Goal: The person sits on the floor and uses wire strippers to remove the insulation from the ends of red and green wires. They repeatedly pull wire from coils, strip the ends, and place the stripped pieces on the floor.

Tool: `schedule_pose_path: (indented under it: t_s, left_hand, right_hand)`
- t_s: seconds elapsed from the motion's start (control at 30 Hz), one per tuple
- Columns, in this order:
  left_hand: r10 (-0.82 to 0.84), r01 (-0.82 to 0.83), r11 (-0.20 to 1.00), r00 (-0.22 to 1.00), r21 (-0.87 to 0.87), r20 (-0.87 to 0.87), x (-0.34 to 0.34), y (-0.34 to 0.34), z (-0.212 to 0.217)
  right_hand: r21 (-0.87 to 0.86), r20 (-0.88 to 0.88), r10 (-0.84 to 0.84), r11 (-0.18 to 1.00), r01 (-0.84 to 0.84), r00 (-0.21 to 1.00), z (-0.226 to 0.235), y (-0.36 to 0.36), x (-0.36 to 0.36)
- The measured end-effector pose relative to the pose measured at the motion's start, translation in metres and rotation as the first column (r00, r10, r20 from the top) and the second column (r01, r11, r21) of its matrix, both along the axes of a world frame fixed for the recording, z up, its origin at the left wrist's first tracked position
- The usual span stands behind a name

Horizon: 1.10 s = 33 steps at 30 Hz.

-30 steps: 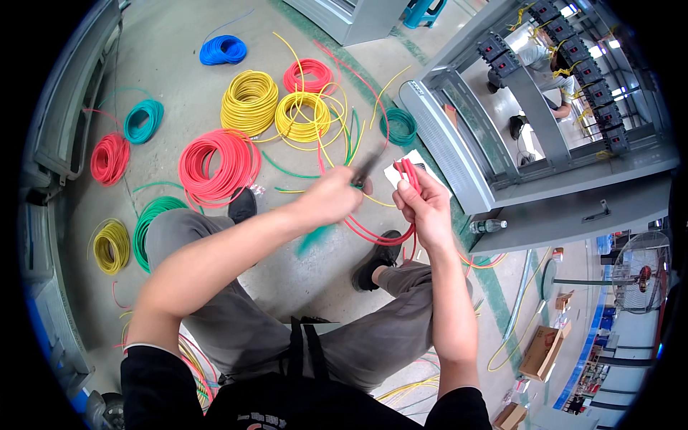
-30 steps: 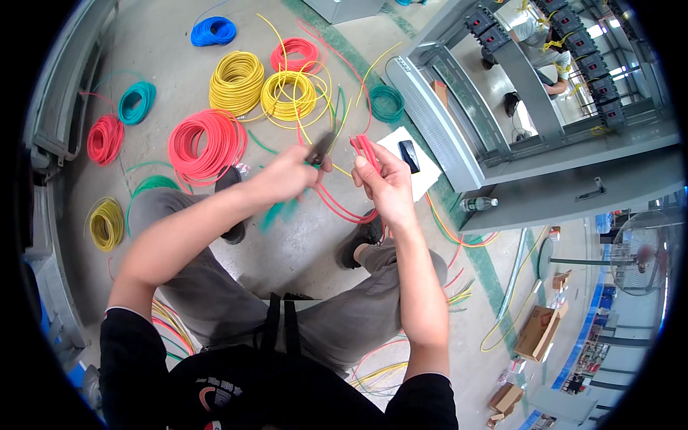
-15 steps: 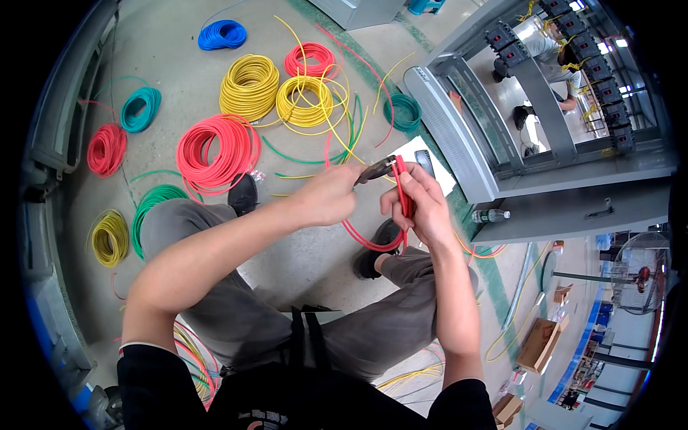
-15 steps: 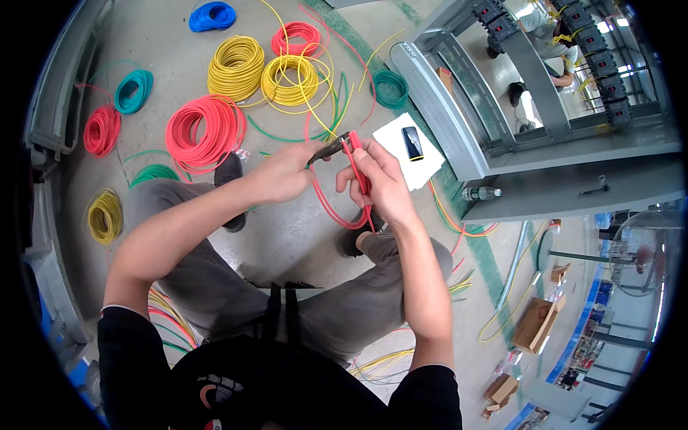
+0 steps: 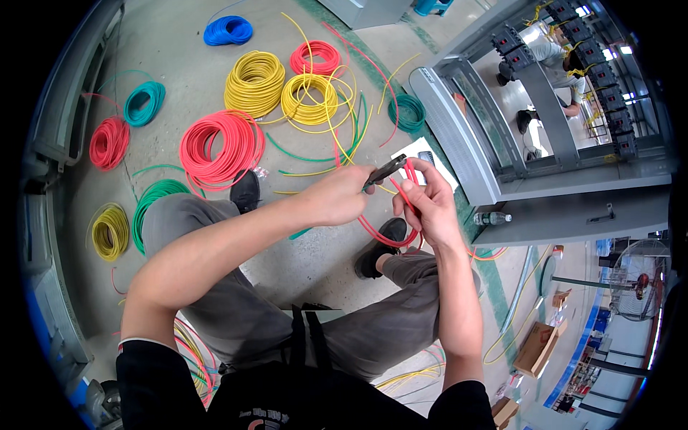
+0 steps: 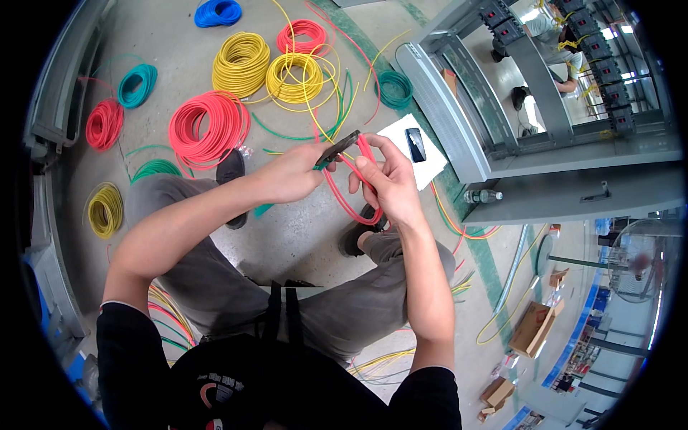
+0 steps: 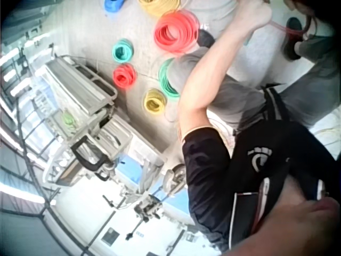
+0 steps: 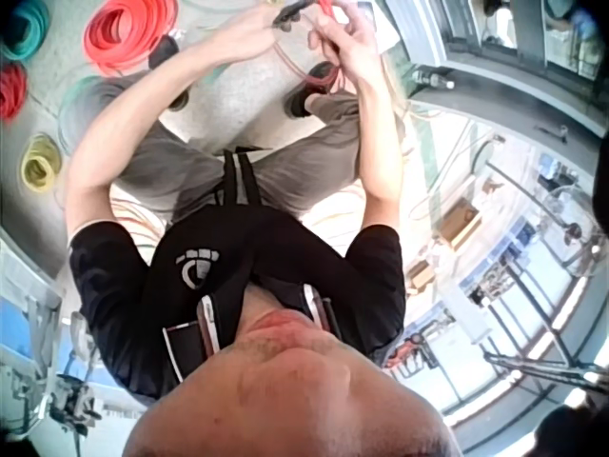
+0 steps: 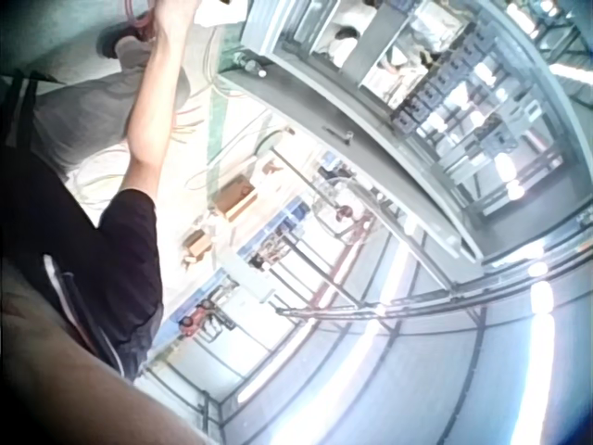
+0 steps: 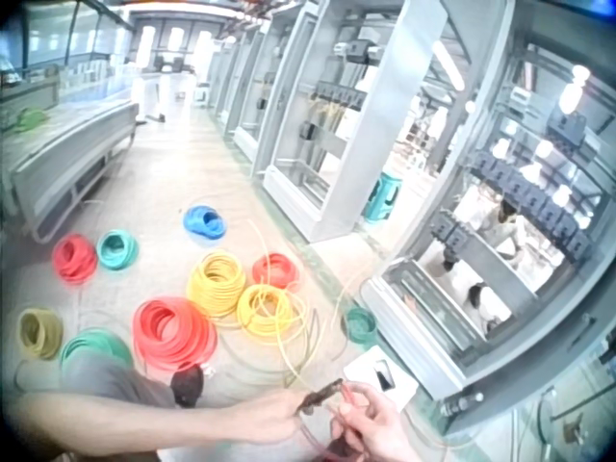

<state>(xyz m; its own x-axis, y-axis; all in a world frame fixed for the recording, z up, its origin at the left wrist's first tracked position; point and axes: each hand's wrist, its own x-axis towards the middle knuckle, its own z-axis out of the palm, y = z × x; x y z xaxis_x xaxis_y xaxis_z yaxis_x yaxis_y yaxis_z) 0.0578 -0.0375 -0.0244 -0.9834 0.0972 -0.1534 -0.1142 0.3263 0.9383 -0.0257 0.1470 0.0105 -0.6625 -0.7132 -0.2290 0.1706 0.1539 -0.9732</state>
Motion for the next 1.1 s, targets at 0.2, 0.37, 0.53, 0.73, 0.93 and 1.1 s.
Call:
schedule_pose_path:
  t_s: [0.2, 0.37, 0.53, 0.73, 0.93, 1.1]
  left_hand:
    - [0.032, -0.037, 0.997, 0.997, -0.068, -0.072, 0.001, 0.000, -0.007]
    - [0.017, -0.022, 0.998, 0.995, -0.051, -0.102, 0.003, 0.002, -0.010]
    - [0.012, -0.013, 1.000, 0.999, -0.011, -0.048, 0.005, 0.004, -0.006]
    - [0.035, -0.038, 0.999, 0.990, -0.020, -0.136, 0.006, 0.005, -0.010]
    - [0.035, -0.035, 0.999, 0.999, 0.009, -0.024, 0.008, 0.005, -0.006]
    - [0.057, -0.056, 0.998, 0.998, -0.033, 0.033, 0.010, 0.005, 0.007]
  right_hand:
    - [-0.032, -0.002, 0.003, 0.999, -0.003, 1.000, -0.003, -0.001, 0.000]
    - [0.001, -0.025, 0.008, 1.000, -0.008, 1.000, -0.003, -0.004, 0.005]
    - [-0.004, -0.030, -0.002, 1.000, 0.002, 1.000, -0.004, -0.007, 0.005]
    - [-0.039, -0.031, -0.004, 0.999, 0.003, 1.000, -0.003, -0.005, 0.006]
    - [-0.045, -0.050, -0.001, 0.999, -0.002, 0.999, -0.004, -0.005, 0.007]
    - [-0.118, -0.003, -0.123, 0.986, 0.122, 0.992, -0.003, -0.006, 0.009]
